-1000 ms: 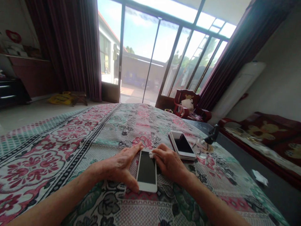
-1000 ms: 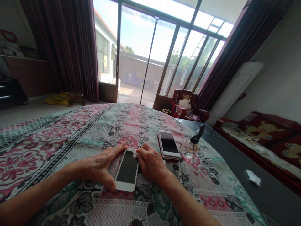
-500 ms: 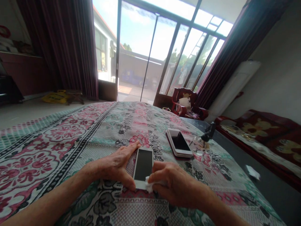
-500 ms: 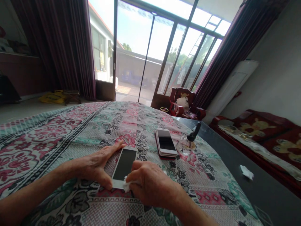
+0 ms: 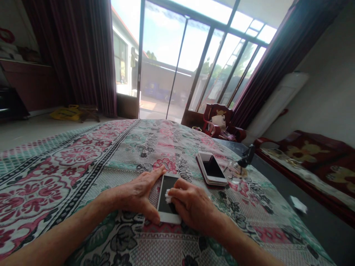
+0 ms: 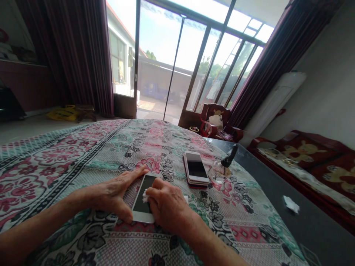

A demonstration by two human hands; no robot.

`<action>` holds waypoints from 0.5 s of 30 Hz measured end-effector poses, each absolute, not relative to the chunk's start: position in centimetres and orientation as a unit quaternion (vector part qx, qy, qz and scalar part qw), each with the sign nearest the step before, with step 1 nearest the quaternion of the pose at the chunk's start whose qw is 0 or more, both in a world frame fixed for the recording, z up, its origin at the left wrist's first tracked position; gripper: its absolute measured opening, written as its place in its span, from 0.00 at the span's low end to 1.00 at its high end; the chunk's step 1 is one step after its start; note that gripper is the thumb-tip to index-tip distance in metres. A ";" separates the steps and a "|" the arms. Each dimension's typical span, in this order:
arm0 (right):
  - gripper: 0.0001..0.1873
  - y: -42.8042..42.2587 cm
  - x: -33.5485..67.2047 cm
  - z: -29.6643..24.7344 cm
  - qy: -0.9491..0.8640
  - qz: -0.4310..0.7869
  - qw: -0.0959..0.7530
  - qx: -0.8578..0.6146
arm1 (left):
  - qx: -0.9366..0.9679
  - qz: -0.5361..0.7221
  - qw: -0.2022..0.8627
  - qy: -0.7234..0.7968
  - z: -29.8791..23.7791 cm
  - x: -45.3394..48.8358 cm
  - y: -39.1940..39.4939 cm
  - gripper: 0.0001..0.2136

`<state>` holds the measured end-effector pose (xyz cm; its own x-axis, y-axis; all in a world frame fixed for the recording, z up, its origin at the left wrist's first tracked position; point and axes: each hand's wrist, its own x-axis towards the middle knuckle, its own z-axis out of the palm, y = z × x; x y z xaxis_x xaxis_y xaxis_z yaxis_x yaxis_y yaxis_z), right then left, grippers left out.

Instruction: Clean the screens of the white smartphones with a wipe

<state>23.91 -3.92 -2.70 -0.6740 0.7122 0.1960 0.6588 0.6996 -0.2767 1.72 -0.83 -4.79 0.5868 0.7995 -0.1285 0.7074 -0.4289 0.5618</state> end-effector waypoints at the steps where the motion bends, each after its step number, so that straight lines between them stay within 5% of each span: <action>1: 0.11 -4.6 23.7 -2.5 -0.917 0.095 0.133 -0.364 | 0.841 0.078 0.292 0.448 -4.8 1.7 -0.9 0.61; 15: 0.11 -3.9 23.6 -2.9 -0.898 0.078 0.145 -0.409 | 0.850 0.067 0.293 0.432 -4.8 1.4 -0.5 0.63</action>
<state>23.57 -3.88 -2.87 -0.6238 0.7566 0.1959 0.7116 0.6535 -0.2579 1.38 -0.52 -4.83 0.6176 0.7740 -0.1395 0.6960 -0.4553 0.5552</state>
